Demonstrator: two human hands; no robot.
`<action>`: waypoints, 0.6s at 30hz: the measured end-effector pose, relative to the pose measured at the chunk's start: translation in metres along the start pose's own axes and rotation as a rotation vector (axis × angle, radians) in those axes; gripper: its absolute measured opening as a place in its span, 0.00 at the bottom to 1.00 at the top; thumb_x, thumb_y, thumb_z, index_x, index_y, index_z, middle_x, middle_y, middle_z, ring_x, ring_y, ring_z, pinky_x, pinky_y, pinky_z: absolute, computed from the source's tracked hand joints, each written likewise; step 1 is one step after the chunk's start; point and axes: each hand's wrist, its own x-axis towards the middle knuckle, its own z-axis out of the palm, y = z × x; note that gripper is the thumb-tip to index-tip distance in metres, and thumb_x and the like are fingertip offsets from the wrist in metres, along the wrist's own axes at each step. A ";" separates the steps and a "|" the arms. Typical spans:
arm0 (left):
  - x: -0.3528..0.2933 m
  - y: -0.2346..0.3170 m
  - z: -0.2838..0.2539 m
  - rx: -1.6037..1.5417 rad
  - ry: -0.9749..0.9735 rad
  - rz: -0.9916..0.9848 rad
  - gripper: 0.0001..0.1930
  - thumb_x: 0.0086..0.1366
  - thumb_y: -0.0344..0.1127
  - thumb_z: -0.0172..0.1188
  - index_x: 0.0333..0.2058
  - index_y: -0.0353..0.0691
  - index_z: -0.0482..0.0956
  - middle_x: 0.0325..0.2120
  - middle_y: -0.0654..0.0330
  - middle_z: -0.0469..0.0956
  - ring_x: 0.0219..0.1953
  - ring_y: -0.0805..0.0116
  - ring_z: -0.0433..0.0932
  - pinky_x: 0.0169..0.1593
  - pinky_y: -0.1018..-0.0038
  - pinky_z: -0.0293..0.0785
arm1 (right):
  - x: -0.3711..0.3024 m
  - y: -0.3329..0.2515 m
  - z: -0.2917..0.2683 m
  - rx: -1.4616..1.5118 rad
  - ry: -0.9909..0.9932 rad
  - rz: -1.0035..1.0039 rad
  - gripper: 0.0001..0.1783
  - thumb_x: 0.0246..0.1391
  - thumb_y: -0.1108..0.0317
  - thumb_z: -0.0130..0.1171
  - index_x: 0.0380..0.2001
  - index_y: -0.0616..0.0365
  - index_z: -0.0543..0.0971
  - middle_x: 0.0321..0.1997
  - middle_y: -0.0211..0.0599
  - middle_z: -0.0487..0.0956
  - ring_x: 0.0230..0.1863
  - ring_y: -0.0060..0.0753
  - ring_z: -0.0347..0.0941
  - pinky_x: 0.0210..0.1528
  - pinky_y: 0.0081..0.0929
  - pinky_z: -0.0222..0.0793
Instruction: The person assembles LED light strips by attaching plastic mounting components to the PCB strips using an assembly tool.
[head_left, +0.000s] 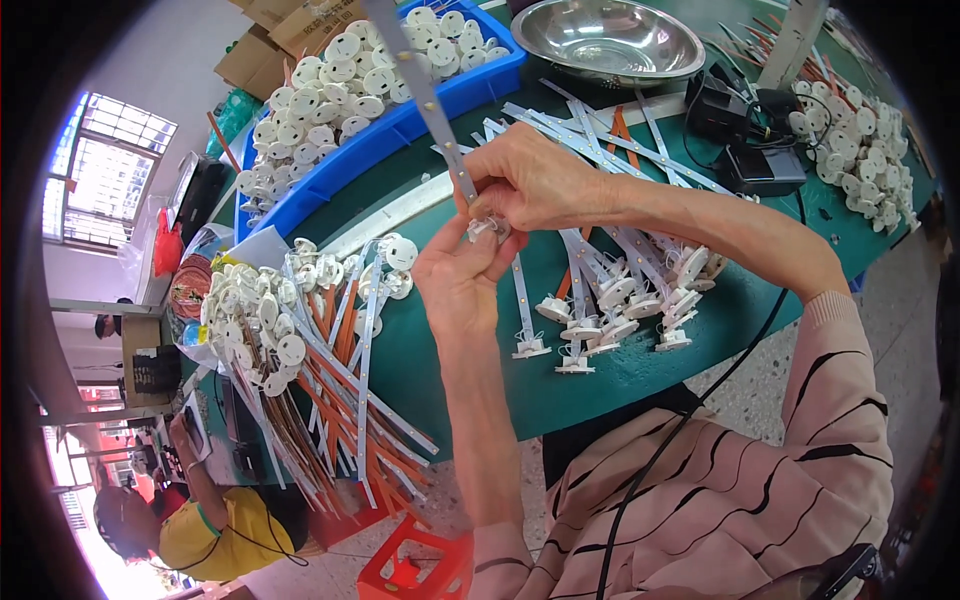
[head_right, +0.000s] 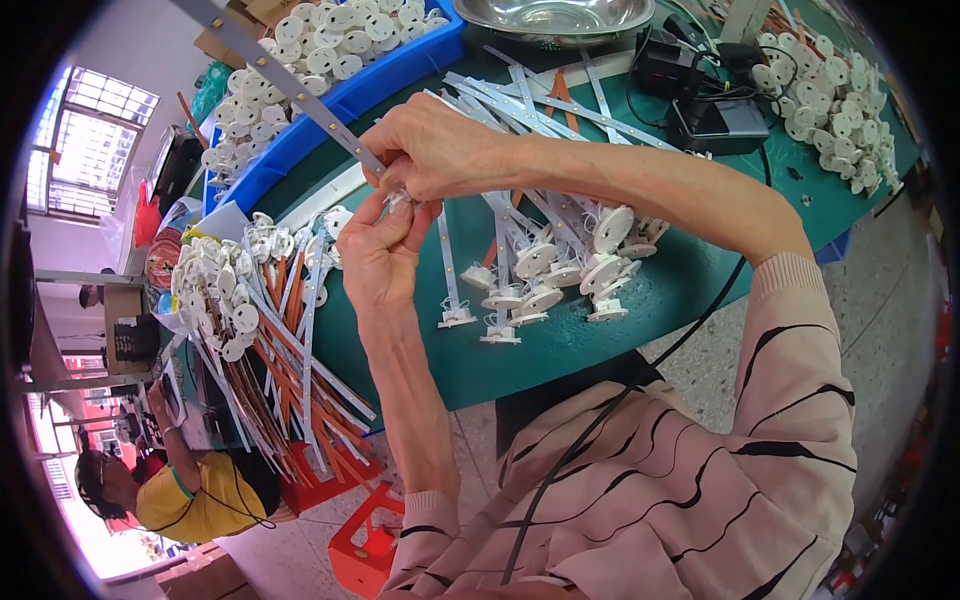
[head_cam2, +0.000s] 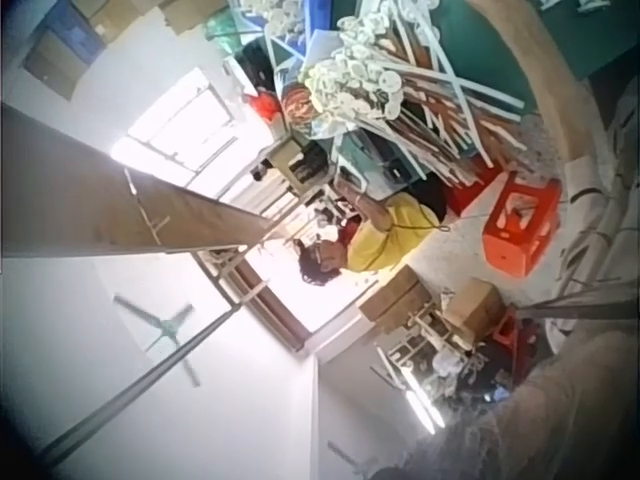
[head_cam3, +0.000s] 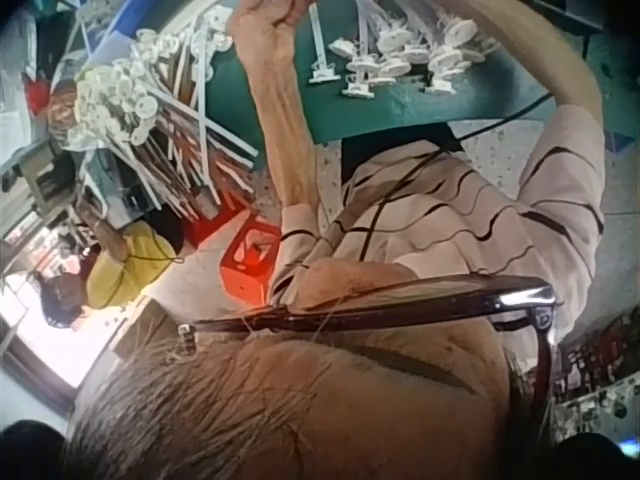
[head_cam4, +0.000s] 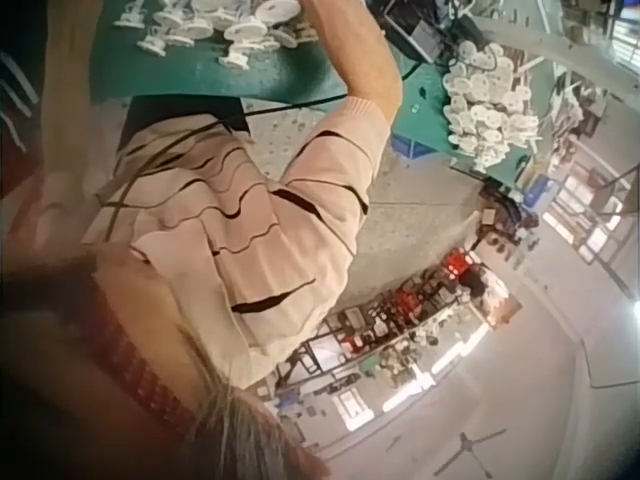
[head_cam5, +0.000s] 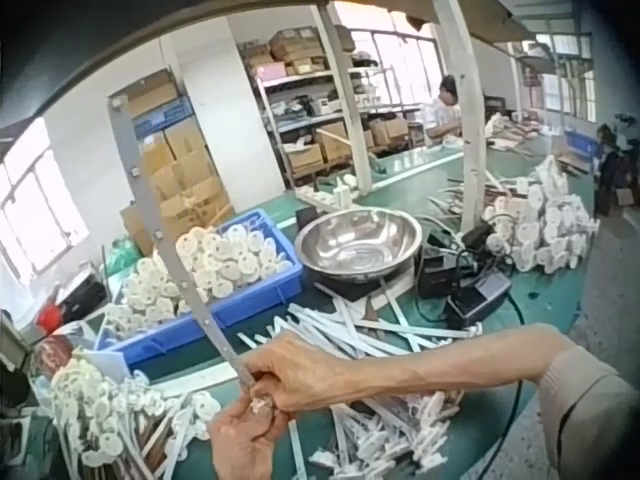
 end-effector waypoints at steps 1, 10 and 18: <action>0.001 0.000 0.000 0.003 -0.002 0.001 0.16 0.57 0.17 0.50 0.45 0.20 0.68 0.37 0.47 0.75 0.37 0.59 0.78 0.43 0.71 0.79 | 0.001 -0.002 -0.001 0.000 0.003 -0.001 0.03 0.37 0.80 0.55 0.21 0.63 0.75 0.16 0.40 0.73 0.18 0.28 0.70 0.22 0.25 0.62; 0.004 0.002 -0.001 0.037 -0.043 -0.058 0.15 0.56 0.19 0.51 0.44 0.19 0.69 0.33 0.45 0.76 0.33 0.56 0.79 0.39 0.71 0.80 | 0.008 -0.010 -0.017 -0.065 -0.149 0.080 0.03 0.39 0.75 0.56 0.21 0.64 0.75 0.15 0.41 0.72 0.18 0.29 0.68 0.22 0.27 0.61; 0.005 0.001 0.000 0.057 -0.039 -0.074 0.16 0.55 0.18 0.51 0.43 0.16 0.68 0.33 0.44 0.75 0.34 0.54 0.79 0.40 0.71 0.80 | 0.013 -0.003 -0.010 -0.067 -0.047 0.045 0.06 0.36 0.72 0.60 0.20 0.64 0.77 0.14 0.41 0.72 0.17 0.35 0.69 0.22 0.30 0.61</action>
